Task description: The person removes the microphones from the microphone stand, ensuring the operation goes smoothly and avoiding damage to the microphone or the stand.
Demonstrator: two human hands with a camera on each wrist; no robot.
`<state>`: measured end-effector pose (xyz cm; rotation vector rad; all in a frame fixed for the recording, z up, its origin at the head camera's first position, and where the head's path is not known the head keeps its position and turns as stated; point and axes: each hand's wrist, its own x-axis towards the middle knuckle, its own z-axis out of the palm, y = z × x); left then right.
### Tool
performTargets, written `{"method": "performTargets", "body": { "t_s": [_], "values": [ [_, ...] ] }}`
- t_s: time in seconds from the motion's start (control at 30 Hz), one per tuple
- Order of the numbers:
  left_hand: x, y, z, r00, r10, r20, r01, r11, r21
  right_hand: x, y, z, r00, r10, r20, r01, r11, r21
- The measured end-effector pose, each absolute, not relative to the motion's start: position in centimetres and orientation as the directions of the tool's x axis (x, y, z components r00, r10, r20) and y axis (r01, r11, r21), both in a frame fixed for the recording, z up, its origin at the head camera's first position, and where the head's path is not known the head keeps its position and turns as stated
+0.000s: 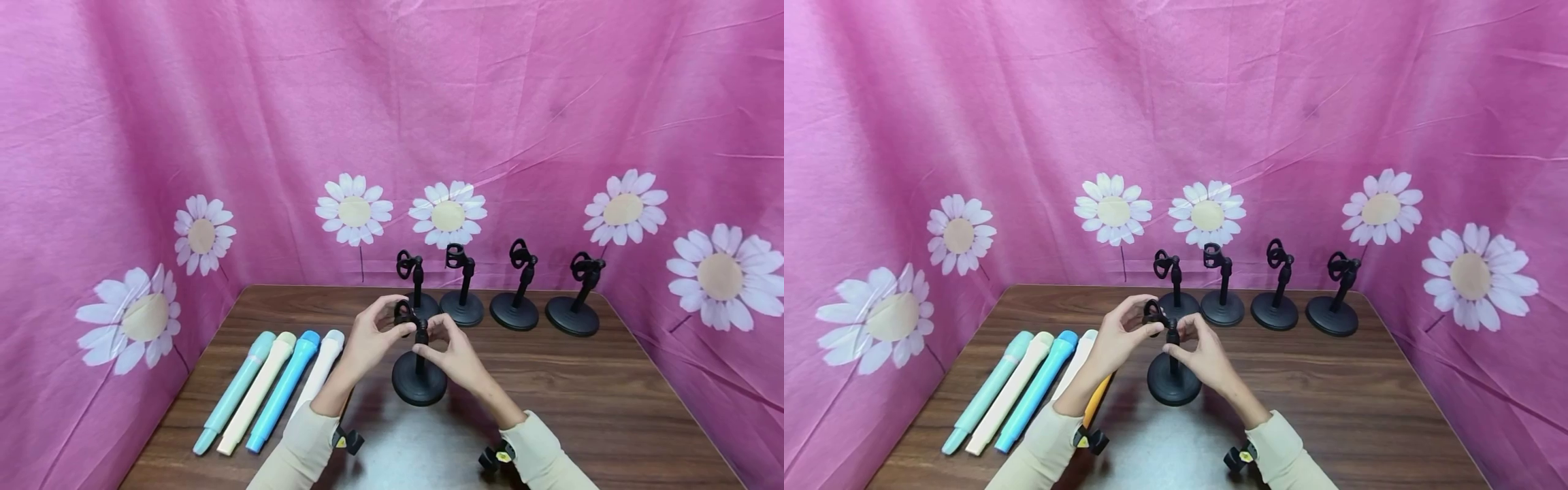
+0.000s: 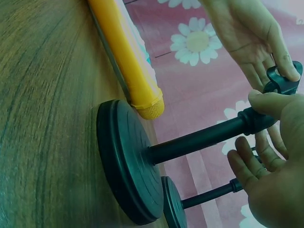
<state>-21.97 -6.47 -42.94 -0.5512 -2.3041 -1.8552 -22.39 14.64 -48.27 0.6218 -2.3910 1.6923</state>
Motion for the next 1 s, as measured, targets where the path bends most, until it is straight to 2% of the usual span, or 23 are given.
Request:
{"method": "performTargets", "body": {
  "t_s": [0.3, 0.47, 0.63, 0.77, 1.0],
  "values": [
    [-22.0, -6.5, -43.2, -0.923, 0.197, 0.330, 0.363, 0.159, 0.918, -22.2, 15.5, -47.7, -0.864, -0.371, 0.339, -0.432, 0.204, -0.878],
    [-22.0, -6.5, -43.3, -0.921, 0.200, 0.336, 0.369, 0.166, 0.914, -22.3, 15.4, -47.8, -0.867, -0.335, 0.369, -0.444, 0.183, -0.877],
    [-22.0, -6.5, -43.3, -0.916, 0.203, 0.347, 0.382, 0.169, 0.909, -22.6, 15.0, -48.2, -0.882, -0.270, 0.386, -0.449, 0.231, -0.863],
    [-22.0, -6.6, -43.3, -0.913, 0.217, 0.346, 0.385, 0.175, 0.906, -22.5, 15.1, -48.1, -0.876, -0.297, 0.379, -0.452, 0.234, -0.861],
    [-22.2, -7.3, -43.3, -0.896, 0.257, 0.363, 0.408, 0.153, 0.900, -22.2, 15.9, -47.6, -0.850, -0.366, 0.379, -0.460, 0.162, -0.873]
  ]
}}
